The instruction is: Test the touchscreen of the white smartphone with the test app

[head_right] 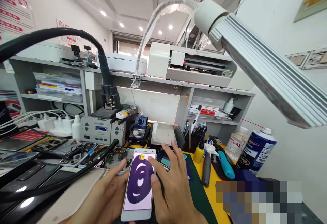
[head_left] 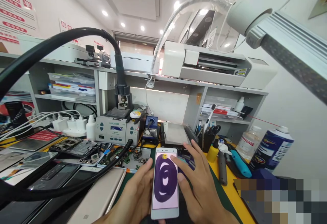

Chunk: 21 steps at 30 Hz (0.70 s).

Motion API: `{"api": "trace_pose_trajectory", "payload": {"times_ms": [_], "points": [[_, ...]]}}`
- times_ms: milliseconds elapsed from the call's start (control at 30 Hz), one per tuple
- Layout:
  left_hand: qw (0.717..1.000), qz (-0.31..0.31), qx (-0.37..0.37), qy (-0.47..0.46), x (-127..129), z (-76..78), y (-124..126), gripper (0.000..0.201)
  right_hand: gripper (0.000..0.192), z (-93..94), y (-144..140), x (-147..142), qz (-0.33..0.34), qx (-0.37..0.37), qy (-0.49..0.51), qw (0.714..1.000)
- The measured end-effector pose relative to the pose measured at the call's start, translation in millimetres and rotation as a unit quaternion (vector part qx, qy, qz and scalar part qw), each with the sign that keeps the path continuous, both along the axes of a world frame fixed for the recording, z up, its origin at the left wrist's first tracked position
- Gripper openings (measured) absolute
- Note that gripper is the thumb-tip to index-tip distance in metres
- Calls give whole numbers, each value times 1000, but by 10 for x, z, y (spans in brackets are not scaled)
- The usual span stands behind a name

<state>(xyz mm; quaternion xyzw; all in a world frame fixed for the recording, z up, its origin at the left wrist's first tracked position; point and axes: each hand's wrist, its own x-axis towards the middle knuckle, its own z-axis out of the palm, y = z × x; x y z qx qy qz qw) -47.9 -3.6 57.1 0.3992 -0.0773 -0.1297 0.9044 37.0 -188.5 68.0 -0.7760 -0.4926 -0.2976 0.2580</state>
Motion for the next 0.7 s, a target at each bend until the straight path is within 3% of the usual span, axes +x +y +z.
{"api": "trace_pose_trajectory", "payload": {"times_ms": [367, 700], "points": [[998, 62, -9, 14, -67, 161, -7, 63, 36, -16, -4, -5, 32, 25, -23, 999], [995, 94, -11, 20, -64, 160, 90, 61, 32, -28, 2, -46, 91, 34, -36, 995]]}}
